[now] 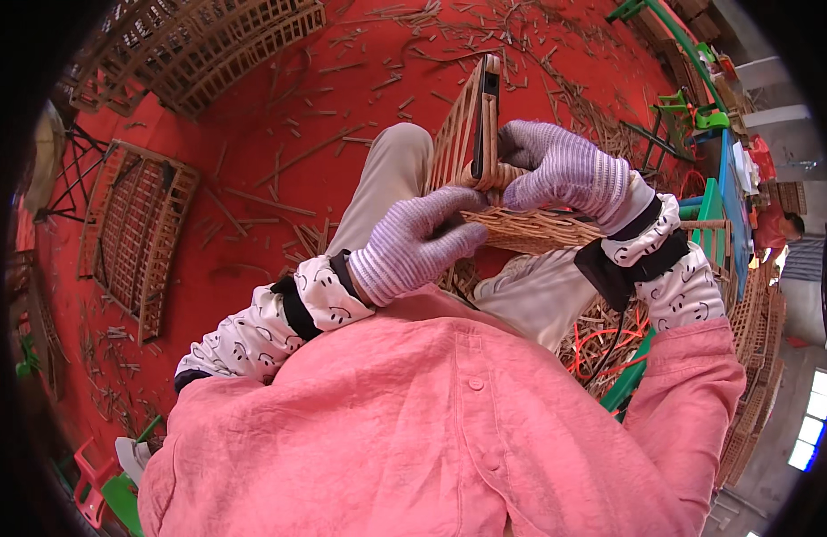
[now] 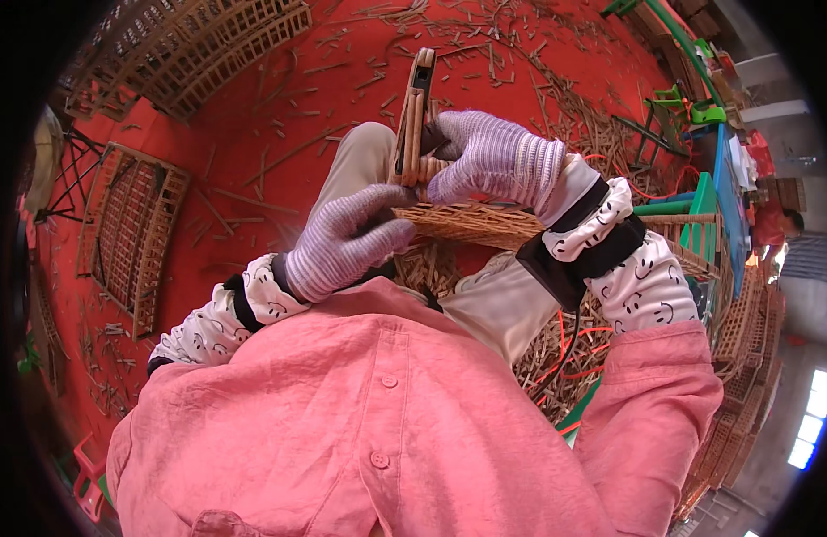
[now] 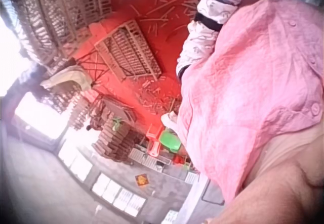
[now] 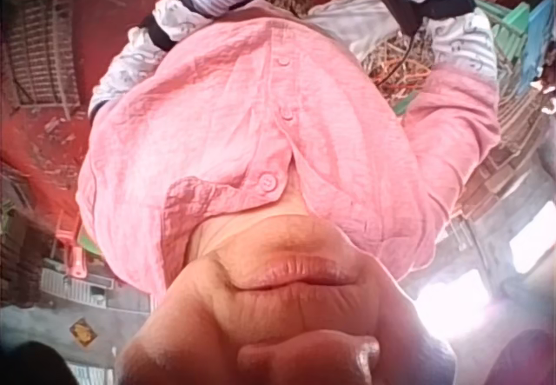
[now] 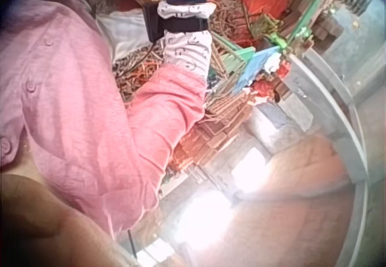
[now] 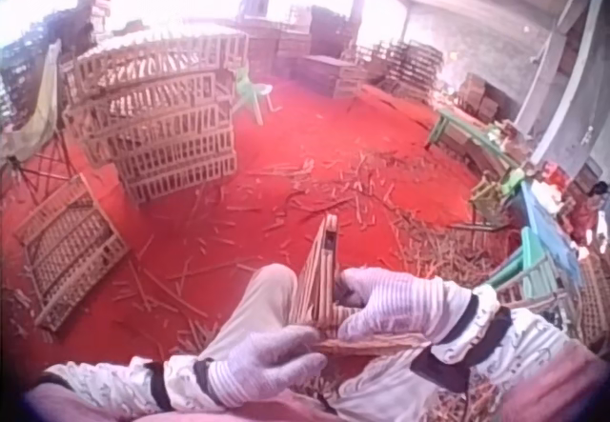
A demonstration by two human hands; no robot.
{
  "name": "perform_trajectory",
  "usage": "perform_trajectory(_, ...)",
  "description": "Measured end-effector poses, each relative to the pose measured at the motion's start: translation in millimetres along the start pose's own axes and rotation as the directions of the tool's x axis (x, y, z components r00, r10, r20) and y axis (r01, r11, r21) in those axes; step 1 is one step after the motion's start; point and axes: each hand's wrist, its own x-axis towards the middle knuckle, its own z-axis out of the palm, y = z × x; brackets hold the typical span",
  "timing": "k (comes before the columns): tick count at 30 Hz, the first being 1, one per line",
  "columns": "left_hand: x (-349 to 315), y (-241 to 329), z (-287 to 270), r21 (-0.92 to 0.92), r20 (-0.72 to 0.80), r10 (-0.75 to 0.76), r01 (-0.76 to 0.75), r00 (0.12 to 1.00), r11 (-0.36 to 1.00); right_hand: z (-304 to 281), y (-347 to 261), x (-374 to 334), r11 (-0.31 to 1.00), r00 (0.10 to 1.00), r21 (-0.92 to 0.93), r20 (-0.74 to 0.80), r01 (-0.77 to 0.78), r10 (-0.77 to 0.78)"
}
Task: The recorder is weaving bamboo strips onto a wooden frame and securing them with a staple gun and scissors.
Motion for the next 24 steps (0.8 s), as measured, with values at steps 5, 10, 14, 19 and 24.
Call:
perform_trajectory(5,7,14,23,-0.167,-0.091,-0.194,0.177,0.977,0.97,0,2,1,0.999,0.999,-0.046,-0.045,0.027,-0.029)
perform_trajectory(10,24,0,40,-0.168,-0.364,-0.068,0.006,0.929,0.986,-3,-2,-5,0.998,0.991,0.05,-0.128,-0.033,0.039)
perform_trajectory(14,27,-15,39,-0.053,-0.424,0.104,-0.14,0.9,0.989,5,-5,-5,0.996,0.993,0.092,-0.12,0.01,0.002)
perform_trajectory(19,16,13,41,-0.193,-0.384,-0.092,0.018,0.919,0.981,2,-5,-12,0.99,0.981,-0.096,-0.156,0.101,-0.115)
perform_trajectory(24,21,7,36,-0.499,-0.04,-0.376,0.307,0.926,0.81,-1,-6,-14,0.98,0.984,-0.144,-0.095,0.136,-0.15)
